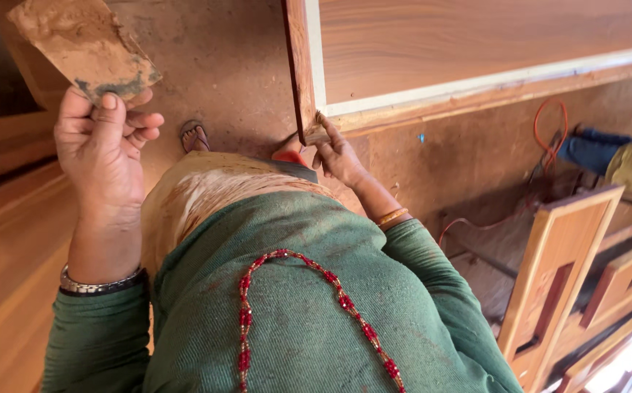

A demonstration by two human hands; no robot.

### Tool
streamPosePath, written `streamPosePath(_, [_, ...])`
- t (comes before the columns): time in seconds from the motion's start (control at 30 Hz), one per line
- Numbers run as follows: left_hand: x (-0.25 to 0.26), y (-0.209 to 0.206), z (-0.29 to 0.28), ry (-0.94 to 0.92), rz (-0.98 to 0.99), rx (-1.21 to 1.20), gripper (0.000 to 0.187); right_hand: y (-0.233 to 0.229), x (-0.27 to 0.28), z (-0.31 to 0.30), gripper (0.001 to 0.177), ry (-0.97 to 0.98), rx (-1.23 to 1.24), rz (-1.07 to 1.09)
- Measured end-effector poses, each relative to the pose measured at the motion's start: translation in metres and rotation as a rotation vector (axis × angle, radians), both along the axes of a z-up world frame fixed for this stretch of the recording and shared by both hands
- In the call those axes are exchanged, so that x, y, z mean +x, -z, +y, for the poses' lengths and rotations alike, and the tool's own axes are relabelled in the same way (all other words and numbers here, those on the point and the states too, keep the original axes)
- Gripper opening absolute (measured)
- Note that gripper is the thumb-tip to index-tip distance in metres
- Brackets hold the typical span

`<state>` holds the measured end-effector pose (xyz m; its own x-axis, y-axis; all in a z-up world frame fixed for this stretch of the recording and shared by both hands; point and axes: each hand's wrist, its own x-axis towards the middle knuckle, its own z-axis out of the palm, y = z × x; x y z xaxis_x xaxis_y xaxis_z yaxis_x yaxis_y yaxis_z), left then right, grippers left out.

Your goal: The person smooths the edges of a wooden panel with a small block, then mixes a brown paste in a bucket by hand while another person pours water into it. The person continues mixing the paste thoroughly.

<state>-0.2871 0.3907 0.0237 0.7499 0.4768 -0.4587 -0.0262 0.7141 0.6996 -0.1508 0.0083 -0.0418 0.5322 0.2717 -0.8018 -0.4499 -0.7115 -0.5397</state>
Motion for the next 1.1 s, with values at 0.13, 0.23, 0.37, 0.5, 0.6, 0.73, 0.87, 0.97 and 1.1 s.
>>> streamPosePath(0.13, [0.011,-0.001,0.021,0.079,-0.028,0.022,0.009,0.005,-0.024,0.016,0.088,-0.272,-0.257,-0.264])
streamPosePath(0.23, [0.022,-0.001,0.028,0.124,-0.06,0.016,0.012,0.017,-0.033,0.022,0.094,-0.416,-0.487,-0.343])
streamPosePath(0.37, [0.031,-0.001,0.027,0.161,-0.074,0.016,0.011,0.027,-0.032,0.018,0.09,-0.488,-0.621,-0.324])
streamPosePath(0.5, [0.037,0.0,0.019,0.167,-0.08,-0.003,0.011,0.033,-0.016,0.004,0.087,-0.532,-0.54,-0.378])
streamPosePath(0.6, [0.037,-0.004,0.017,0.156,-0.079,0.0,0.012,0.029,-0.007,-0.001,0.078,-0.494,-0.379,-0.442])
streamPosePath(0.73, [0.039,-0.003,0.019,0.119,-0.04,-0.011,0.018,0.019,0.003,0.0,0.074,-0.516,-0.387,-0.411])
streamPosePath(0.87, [0.035,0.0,0.02,0.12,-0.045,-0.009,0.012,0.01,-0.014,0.0,0.085,-0.467,-0.359,-0.334])
streamPosePath(0.97, [0.039,0.003,0.024,0.128,-0.056,-0.004,0.012,0.004,-0.014,-0.008,0.054,-0.062,-0.121,-0.437])
streamPosePath(1.1, [0.034,0.006,0.031,0.14,-0.063,0.001,0.01,-0.005,-0.004,-0.023,0.044,0.048,-0.227,-1.012])
